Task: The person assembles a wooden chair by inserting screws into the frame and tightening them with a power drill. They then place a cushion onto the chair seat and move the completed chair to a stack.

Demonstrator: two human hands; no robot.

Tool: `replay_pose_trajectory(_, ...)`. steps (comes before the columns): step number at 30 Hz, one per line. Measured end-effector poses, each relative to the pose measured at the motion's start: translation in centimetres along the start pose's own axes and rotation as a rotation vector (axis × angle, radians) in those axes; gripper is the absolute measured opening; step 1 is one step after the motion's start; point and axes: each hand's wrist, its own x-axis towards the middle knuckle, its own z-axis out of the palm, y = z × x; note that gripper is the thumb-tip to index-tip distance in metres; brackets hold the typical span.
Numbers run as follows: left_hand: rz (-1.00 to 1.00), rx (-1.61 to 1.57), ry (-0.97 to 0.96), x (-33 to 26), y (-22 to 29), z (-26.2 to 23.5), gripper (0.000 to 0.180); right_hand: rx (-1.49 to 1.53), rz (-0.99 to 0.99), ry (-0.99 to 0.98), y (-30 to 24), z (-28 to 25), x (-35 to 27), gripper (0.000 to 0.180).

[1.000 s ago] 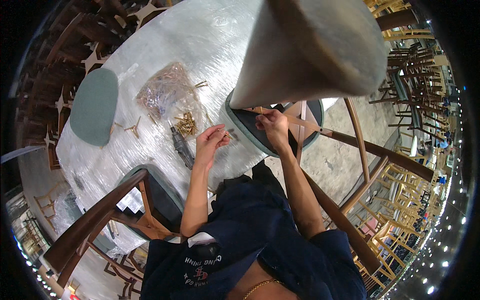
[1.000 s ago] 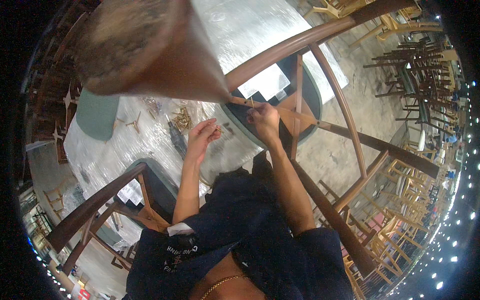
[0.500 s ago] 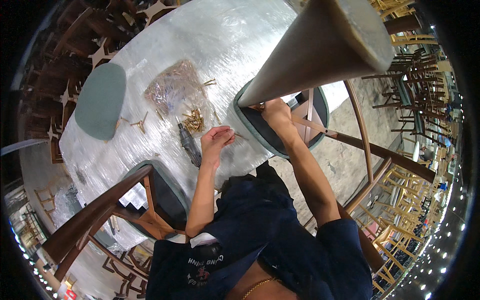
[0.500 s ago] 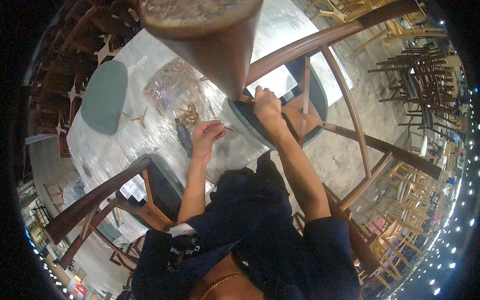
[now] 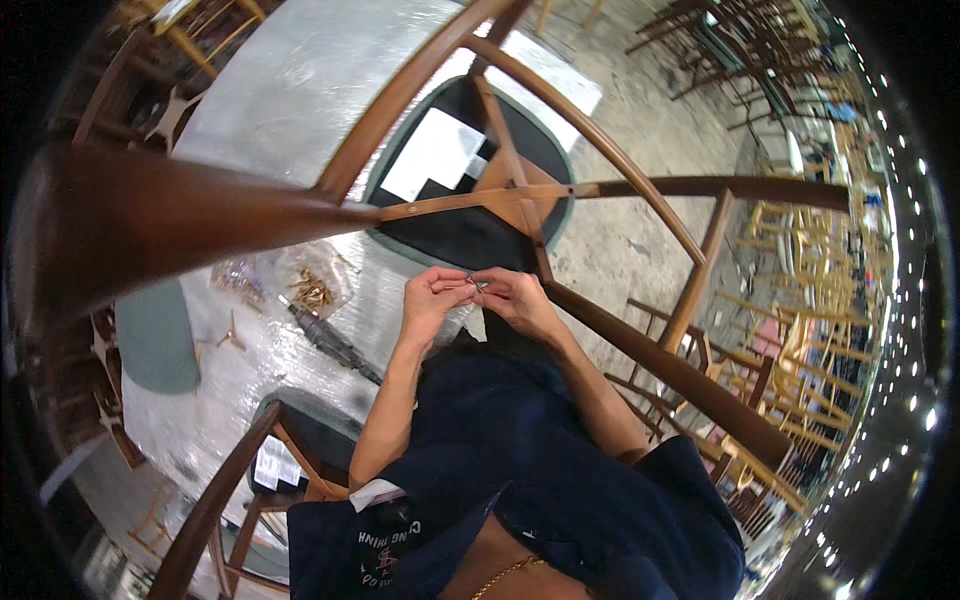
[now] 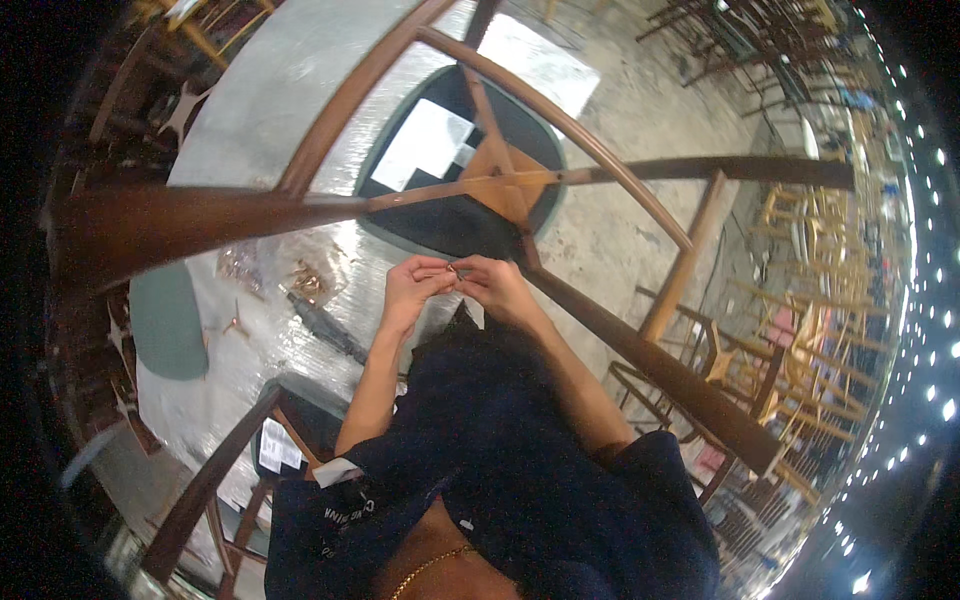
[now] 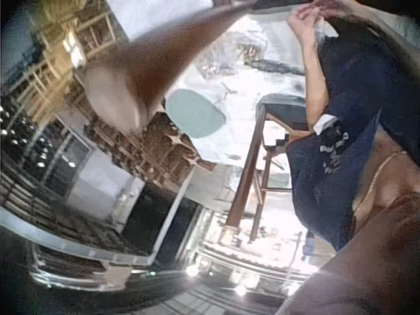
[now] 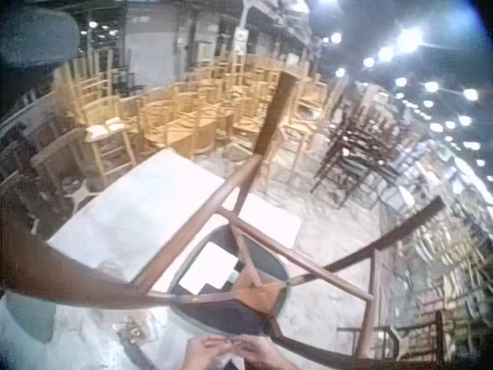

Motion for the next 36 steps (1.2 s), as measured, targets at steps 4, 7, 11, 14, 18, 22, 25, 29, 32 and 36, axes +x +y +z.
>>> replay_pose_trajectory(4,-0.006,0.186,0.022,1.7,-1.7,1.1,0.017,-0.129,-0.183,0.542,4.2,-1.4,-0.3,0.021)
replay_pose_trajectory(7,0.008,0.607,0.127,2.3,-2.7,-0.3,0.012,0.113,-0.171,0.952,5.5,-2.4,1.6,0.019)
replay_pose_trajectory(11,0.235,1.144,0.236,1.8,-4.8,-5.1,0.006,0.002,-0.067,1.103,4.3,-3.5,3.0,0.019)
replay_pose_trajectory(14,0.351,1.409,0.228,1.2,-5.9,-7.5,0.004,-0.116,-0.108,1.108,4.4,-3.6,3.4,0.016)
replay_pose_trajectory(18,0.349,1.324,0.178,0.6,-5.0,-7.5,0.015,-0.52,-0.105,0.927,6.2,-4.7,3.1,0.026)
replay_pose_trajectory(22,0.287,0.782,0.126,3.3,-1.0,-3.6,0.02,-0.358,0.039,0.81,6.1,-4.6,3.2,0.038)
replay_pose_trajectory(25,0.434,0.571,0.135,10.5,3.9,2.4,0.017,-0.679,0.016,0.86,8.1,-3.9,2.8,0.056)
replay_pose_trajectory(29,0.794,0.204,0.298,22.3,9.6,6.1,0.018,-0.562,-0.097,0.707,4.4,-0.9,1.3,0.073)
replay_pose_trajectory(32,0.84,0.247,0.381,29.5,13.3,5.8,0.018,-0.518,-0.202,0.518,2.7,-0.5,-1.4,0.078)
replay_pose_trajectory(36,0.795,0.64,0.299,32.5,10.8,9.3,0.013,-0.38,-0.104,0.528,4.1,-1.2,-4.2,0.071)
